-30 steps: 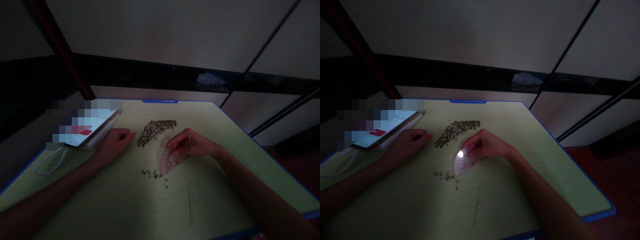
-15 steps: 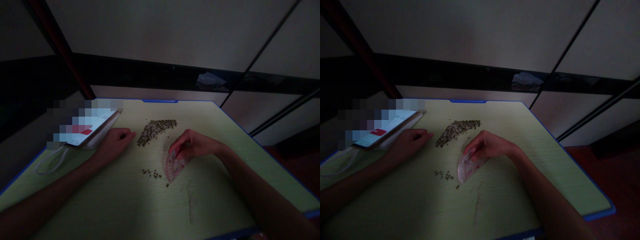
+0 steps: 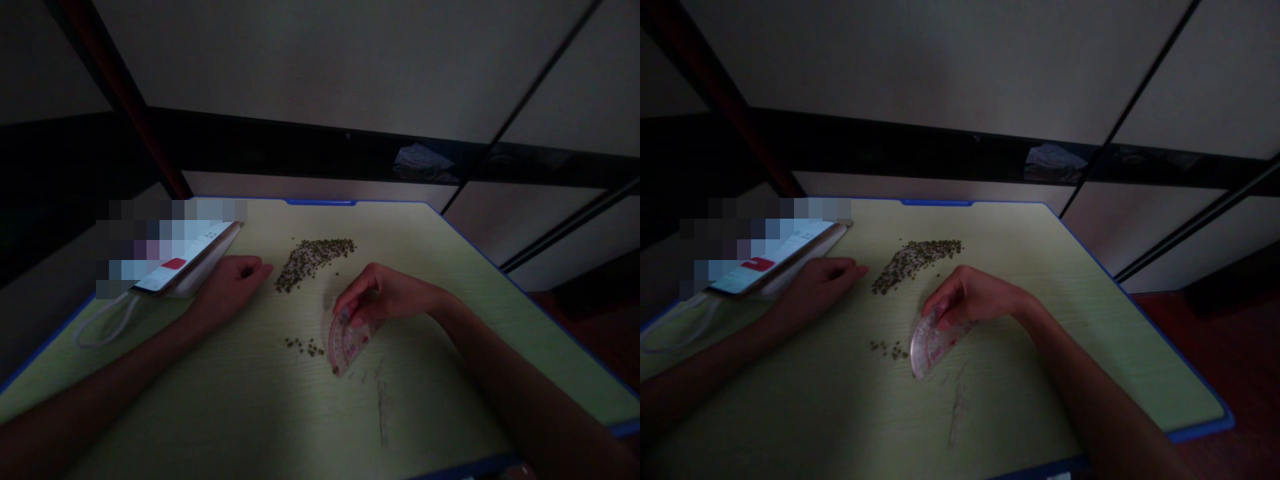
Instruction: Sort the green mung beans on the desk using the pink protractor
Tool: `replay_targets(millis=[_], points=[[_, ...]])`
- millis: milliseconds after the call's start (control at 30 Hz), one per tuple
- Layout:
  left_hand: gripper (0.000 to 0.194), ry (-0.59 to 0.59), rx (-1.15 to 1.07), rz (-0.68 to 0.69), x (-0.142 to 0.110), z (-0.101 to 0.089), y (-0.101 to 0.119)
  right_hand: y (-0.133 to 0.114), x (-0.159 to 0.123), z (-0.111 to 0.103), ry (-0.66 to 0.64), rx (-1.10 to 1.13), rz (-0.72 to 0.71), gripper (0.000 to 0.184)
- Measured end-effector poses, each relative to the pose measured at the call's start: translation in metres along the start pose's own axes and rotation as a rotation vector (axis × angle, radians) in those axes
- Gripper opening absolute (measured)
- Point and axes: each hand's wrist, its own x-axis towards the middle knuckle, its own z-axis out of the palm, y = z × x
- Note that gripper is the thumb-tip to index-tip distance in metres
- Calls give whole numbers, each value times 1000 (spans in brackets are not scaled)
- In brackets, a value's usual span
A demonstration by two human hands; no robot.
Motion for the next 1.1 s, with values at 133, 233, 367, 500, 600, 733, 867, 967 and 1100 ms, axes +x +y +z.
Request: replay_targets(millis=[133, 233, 367, 500, 600, 733, 867, 967, 1100], points=[[33, 1, 8, 15, 0, 0, -1, 1, 1, 0, 8, 21, -18, 27], [34, -5, 4, 30, 0, 0, -1, 4, 1, -3, 21, 96, -24, 27], [34, -3, -4, 23, 0, 0, -1, 10, 3, -6, 98, 169, -60, 28], [34, -8, -14, 22, 0, 0, -1, 14, 6, -2, 130, 210, -85, 28], [34, -1, -3, 22, 0, 0, -1, 12, 8, 3, 121, 214, -100, 28], [33, -6, 12, 7, 0, 0, -1, 8, 7, 5, 113, 153, -128, 26], [33, -8, 13, 10, 0, -1, 0, 6, 5, 3, 93, 103, -113, 26], [33, -7, 18, 10, 0, -1, 0, 5, 3, 0, 67, 94, -89, 26], [33, -4, 16, 6, -1, -1, 0, 3, 1, -3, 41, 53, -71, 25]])
